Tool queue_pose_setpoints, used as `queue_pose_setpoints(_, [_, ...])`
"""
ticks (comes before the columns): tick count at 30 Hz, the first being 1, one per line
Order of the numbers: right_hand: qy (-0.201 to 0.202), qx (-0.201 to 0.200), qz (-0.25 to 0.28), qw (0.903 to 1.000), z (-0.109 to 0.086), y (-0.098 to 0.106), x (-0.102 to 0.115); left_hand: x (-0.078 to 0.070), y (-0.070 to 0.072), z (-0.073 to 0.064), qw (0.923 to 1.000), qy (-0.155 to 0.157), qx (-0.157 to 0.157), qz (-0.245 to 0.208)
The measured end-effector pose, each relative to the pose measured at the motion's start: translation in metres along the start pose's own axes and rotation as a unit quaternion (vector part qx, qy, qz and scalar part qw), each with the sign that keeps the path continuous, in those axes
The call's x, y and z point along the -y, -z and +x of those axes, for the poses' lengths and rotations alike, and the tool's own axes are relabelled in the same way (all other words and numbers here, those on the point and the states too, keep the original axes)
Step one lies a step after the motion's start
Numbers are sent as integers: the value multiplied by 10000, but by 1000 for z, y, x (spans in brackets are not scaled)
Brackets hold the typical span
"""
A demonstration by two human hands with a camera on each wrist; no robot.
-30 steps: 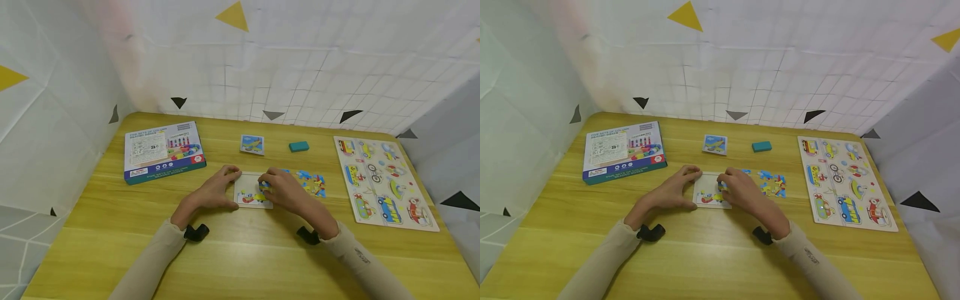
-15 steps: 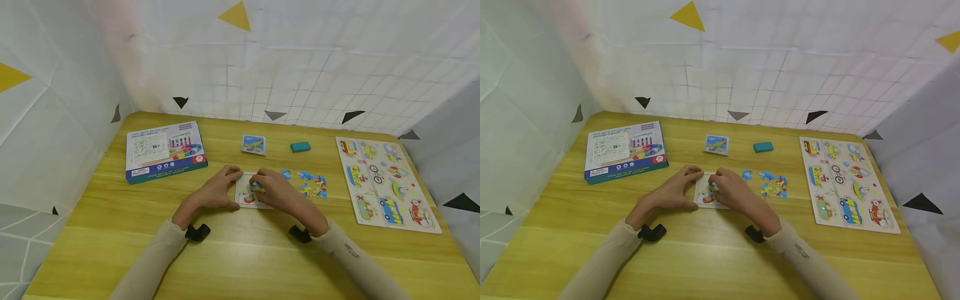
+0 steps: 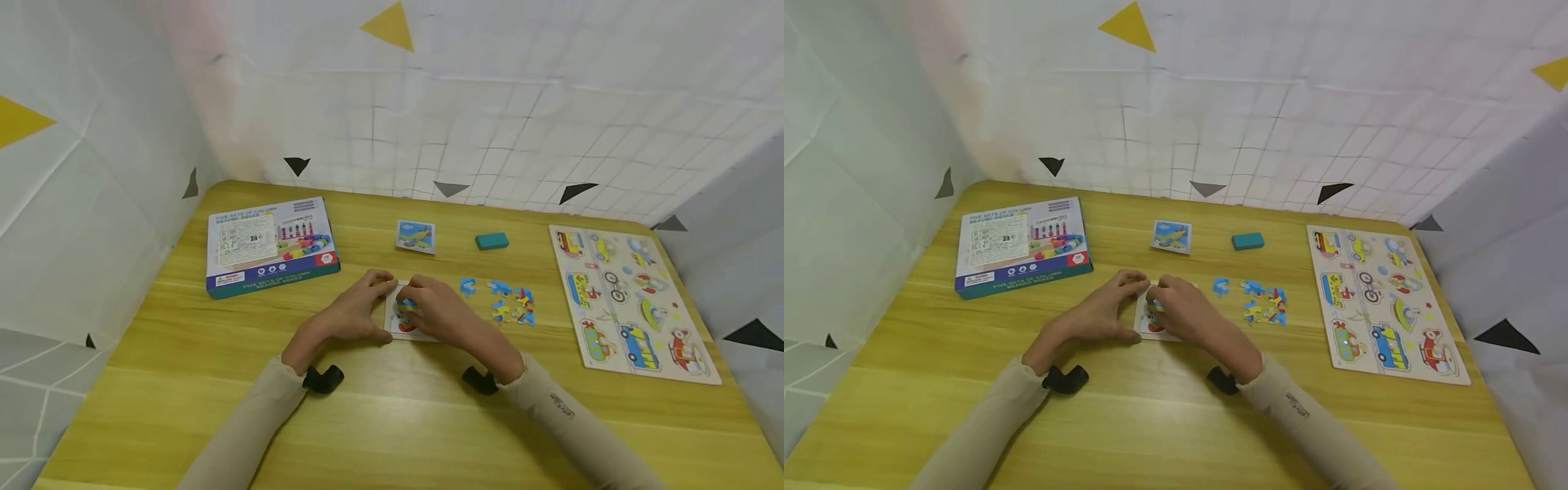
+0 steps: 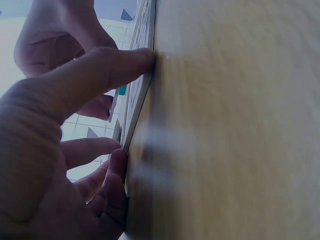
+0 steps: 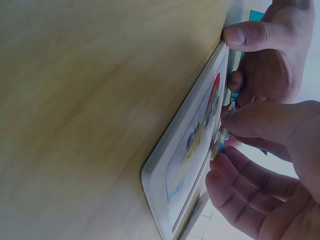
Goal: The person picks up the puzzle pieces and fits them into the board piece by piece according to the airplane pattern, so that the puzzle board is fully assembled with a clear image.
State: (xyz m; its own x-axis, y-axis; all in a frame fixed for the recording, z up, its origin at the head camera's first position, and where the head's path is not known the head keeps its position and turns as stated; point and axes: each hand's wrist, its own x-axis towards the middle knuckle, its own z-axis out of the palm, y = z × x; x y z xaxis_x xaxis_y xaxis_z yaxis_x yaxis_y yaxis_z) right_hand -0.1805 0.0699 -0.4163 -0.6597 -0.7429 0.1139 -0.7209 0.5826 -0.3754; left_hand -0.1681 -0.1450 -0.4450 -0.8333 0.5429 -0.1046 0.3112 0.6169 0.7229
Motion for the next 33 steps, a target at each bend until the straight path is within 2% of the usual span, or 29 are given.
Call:
queue_pose_setpoints(14, [8, 267, 121, 9996, 8, -8, 0, 1, 0, 0, 10000, -34, 47, -40])
queue_pose_setpoints(25, [-145, 409, 202, 9989, 11, -5, 1, 1, 1, 1, 10000, -34, 26, -16])
queue_pose_setpoints(33, [-102, 480, 177, 9986, 12, -4, 0, 2, 1, 1, 10000, -9, 34, 16])
